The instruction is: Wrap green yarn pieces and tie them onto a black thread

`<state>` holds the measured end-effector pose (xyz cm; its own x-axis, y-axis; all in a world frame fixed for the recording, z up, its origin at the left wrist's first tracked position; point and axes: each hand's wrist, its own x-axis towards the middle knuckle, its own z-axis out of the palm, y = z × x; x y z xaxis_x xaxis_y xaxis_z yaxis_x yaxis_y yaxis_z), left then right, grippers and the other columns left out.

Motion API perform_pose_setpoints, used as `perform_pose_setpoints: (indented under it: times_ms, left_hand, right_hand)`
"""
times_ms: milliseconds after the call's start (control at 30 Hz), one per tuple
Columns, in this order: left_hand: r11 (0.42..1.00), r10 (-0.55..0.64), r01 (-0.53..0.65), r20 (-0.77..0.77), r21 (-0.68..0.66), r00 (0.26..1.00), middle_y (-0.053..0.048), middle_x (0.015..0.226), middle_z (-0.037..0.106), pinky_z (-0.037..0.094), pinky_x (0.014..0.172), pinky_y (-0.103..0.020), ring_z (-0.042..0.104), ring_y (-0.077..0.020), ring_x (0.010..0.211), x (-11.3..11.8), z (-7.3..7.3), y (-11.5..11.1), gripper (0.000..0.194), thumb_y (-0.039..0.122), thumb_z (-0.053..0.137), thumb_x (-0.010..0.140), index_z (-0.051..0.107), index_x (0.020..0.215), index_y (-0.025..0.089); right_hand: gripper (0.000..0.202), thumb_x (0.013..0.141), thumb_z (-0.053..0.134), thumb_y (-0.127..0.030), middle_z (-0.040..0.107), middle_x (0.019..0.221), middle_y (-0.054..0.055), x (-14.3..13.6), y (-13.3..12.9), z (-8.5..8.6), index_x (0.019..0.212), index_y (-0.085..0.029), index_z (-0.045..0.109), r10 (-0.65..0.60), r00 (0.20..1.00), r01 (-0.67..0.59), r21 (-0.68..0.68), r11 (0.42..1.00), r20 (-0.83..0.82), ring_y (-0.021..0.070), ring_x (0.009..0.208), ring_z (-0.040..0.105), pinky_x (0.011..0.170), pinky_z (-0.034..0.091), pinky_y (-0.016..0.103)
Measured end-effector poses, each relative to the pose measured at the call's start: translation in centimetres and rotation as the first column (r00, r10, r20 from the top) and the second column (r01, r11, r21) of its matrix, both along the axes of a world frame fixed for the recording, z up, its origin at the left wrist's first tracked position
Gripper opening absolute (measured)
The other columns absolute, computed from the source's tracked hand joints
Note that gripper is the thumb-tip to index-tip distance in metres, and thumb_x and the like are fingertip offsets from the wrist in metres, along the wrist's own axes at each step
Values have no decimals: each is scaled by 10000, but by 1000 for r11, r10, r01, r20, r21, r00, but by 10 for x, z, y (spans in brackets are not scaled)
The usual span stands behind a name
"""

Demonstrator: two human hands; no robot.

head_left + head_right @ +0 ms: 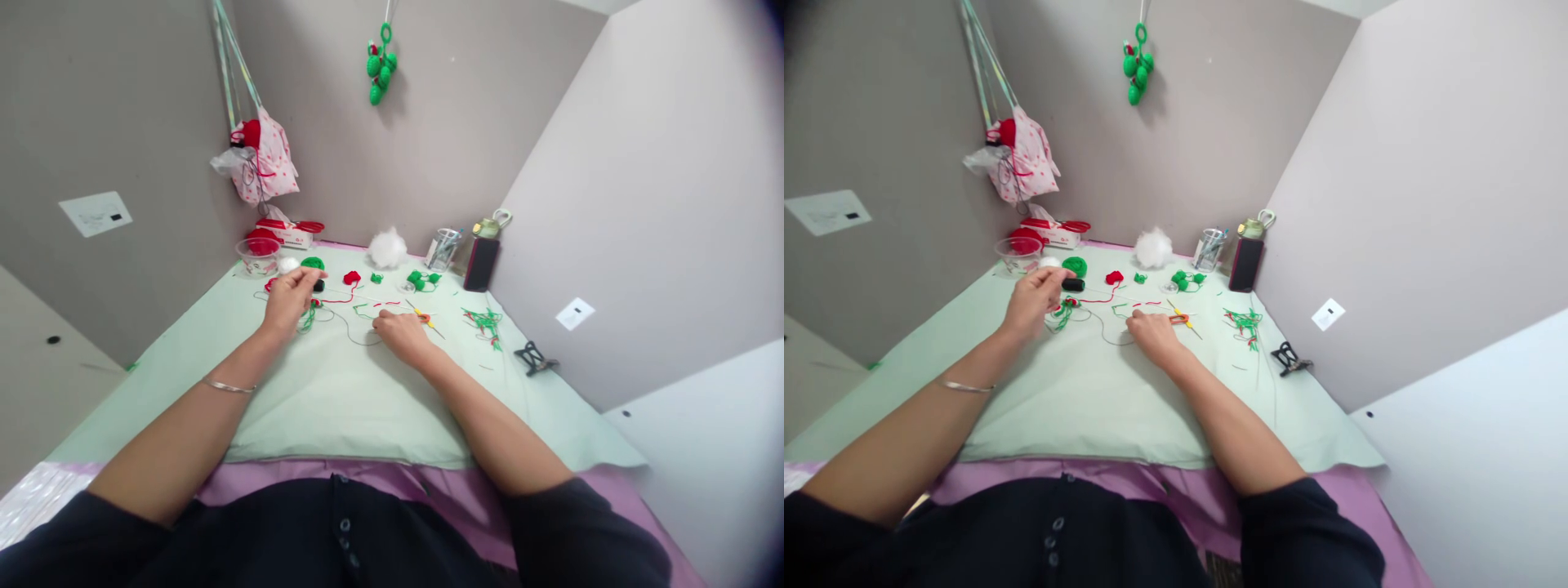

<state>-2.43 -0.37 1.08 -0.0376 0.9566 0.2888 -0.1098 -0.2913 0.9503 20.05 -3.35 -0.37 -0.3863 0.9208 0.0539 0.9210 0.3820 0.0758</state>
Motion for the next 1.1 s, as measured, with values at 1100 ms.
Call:
perform_pose_setpoints:
  times_ms: [1100]
  left_hand:
    - [937,-348,329,-239,-118,906,53,605,464,282,478,-229,356,-67,490,32,-6,-30,247,386,685,770,636,851,158]
  right_hand:
    - [241,821,599,-401,572,660,-10,-8,-12,18,790,-164,626,-11,334,-148,-63,987,-942,96,580,440,550,342,234]
